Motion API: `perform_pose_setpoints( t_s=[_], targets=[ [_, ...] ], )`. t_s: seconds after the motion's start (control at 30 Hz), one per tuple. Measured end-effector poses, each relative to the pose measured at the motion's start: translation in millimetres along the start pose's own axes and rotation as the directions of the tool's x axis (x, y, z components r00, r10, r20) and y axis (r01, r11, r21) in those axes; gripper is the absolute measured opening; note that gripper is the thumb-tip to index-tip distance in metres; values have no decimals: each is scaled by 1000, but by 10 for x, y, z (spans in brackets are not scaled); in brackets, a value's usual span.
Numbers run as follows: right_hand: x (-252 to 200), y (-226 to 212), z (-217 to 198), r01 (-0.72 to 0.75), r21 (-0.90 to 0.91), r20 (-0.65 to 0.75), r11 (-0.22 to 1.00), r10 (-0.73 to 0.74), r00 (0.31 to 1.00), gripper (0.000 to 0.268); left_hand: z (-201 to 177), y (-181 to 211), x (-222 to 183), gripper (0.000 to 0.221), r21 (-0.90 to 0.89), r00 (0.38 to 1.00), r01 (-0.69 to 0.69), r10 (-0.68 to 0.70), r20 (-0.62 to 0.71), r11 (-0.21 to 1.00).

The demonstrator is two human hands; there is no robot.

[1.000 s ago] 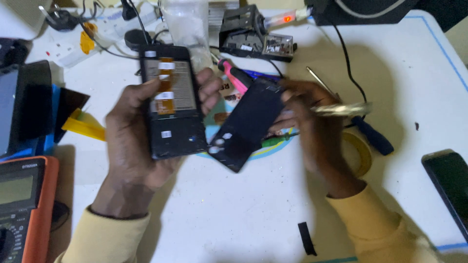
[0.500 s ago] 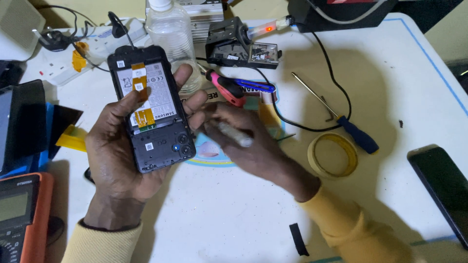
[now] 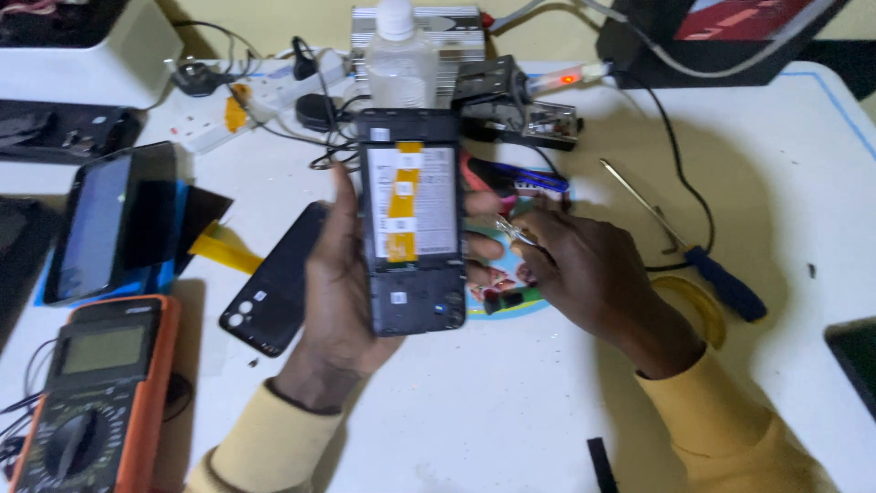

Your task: A person disassembles a smartphone by removing the SIM tray and unscrewing the internal frame using a precision screwdriver.

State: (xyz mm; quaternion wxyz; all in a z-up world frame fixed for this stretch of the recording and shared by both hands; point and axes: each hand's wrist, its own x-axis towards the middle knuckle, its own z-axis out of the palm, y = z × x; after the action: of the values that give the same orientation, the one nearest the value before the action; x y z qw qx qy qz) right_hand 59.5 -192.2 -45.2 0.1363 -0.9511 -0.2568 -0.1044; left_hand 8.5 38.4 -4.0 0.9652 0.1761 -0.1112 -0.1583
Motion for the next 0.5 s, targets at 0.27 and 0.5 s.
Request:
perform_pose_setpoints(
  t_s=[0.27,0.5],
  targets=[
    [-2,-67,2,154,158,-148,975,-131,980,27,-39,-103,-17,82,114,996,85,-88,28,990],
    [13,-92,-207,109,266,-96,958,-87,992,34,-91,-98,-22,83,127,992,101,-109,55,987]
  ],
)
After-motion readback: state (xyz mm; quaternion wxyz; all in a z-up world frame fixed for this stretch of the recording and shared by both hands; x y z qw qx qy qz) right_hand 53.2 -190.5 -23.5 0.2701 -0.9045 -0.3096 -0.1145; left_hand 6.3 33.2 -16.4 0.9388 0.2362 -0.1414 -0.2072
